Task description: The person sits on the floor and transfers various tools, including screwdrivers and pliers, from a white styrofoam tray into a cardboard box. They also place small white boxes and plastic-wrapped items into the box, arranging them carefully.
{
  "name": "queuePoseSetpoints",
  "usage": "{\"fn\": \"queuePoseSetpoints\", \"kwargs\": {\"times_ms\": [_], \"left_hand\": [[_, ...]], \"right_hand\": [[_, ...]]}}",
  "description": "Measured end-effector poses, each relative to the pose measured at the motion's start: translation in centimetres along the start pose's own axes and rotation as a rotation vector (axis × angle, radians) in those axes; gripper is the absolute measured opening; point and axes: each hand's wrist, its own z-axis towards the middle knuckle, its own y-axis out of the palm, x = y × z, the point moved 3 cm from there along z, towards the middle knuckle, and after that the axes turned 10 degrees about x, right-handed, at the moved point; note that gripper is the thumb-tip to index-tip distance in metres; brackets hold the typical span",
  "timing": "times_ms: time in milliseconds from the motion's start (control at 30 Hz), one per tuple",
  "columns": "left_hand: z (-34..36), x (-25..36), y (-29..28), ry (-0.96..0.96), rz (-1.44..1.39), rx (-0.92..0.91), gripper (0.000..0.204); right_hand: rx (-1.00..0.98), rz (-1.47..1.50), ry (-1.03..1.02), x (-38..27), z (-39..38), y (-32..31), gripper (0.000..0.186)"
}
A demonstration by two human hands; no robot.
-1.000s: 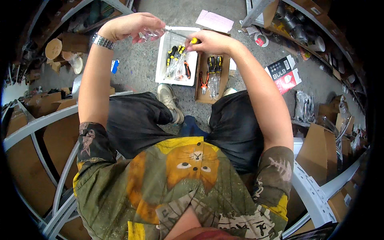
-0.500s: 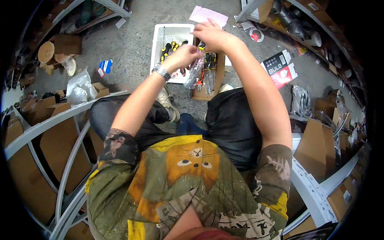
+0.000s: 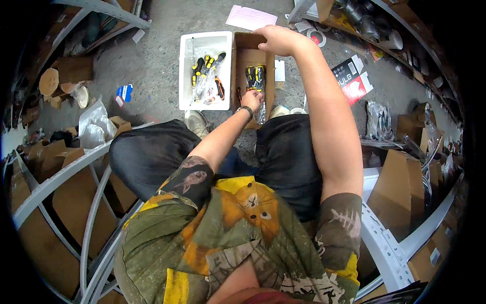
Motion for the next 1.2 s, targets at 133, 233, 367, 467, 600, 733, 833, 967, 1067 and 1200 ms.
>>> {"fn": "queuePoseSetpoints", "kwargs": {"times_ms": [133, 233, 367, 467, 600, 733, 833, 967, 1067, 1200], "left_hand": [[3.0, -3.4, 1.2, 0.095, 0.092, -0.069, 0.026], [4.4, -4.8, 2.0, 0.306, 0.460, -0.168, 0.035], [4.6, -0.6, 0.1, 0.411, 0.738, -0.376, 0.045], [7.3, 3.1, -2.8, 0.380, 0.387, -0.049, 0.053], [8.5, 5.3, -3.3, 0.184, 0.324, 0.080, 0.094], [9.5, 2.0, -0.3, 0.037, 0.308, -0.064, 0.126], [8.0, 1.2, 0.7, 0.132, 0.216, -0.045, 0.125], [6.3, 2.1, -0.2, 0.107, 0.295, 0.058, 0.102], [1.3, 8.2, -5.0, 0.655, 0.137, 0.239, 0.063], [-0.2, 13.7, -15.7, 0.760, 0.041, 0.468, 0.022]], "right_hand": [[-0.039, 0.062, 0.009, -0.9, 0.4, -0.4, 0.051], [-0.054, 0.069, 0.013, -0.7, 0.3, -0.1, 0.050], [-0.070, 0.099, 0.041, 0.4, 0.2, 0.3, 0.051], [-0.093, 0.195, 0.060, 2.3, 0.3, 1.1, 0.052], [-0.108, 0.204, 0.107, 5.9, 0.6, 4.2, 0.054], [-0.173, 0.251, 0.123, 5.4, 0.3, 3.3, 0.054], [-0.184, 0.250, 0.159, 5.4, 0.5, 3.5, 0.053], [-0.192, 0.271, 0.136, 4.3, 0.4, 3.0, 0.053], [-0.174, 0.267, 0.140, 4.5, 0.4, 3.2, 0.054], [-0.207, 0.317, 0.151, 4.5, 0.8, 3.2, 0.054]]}}
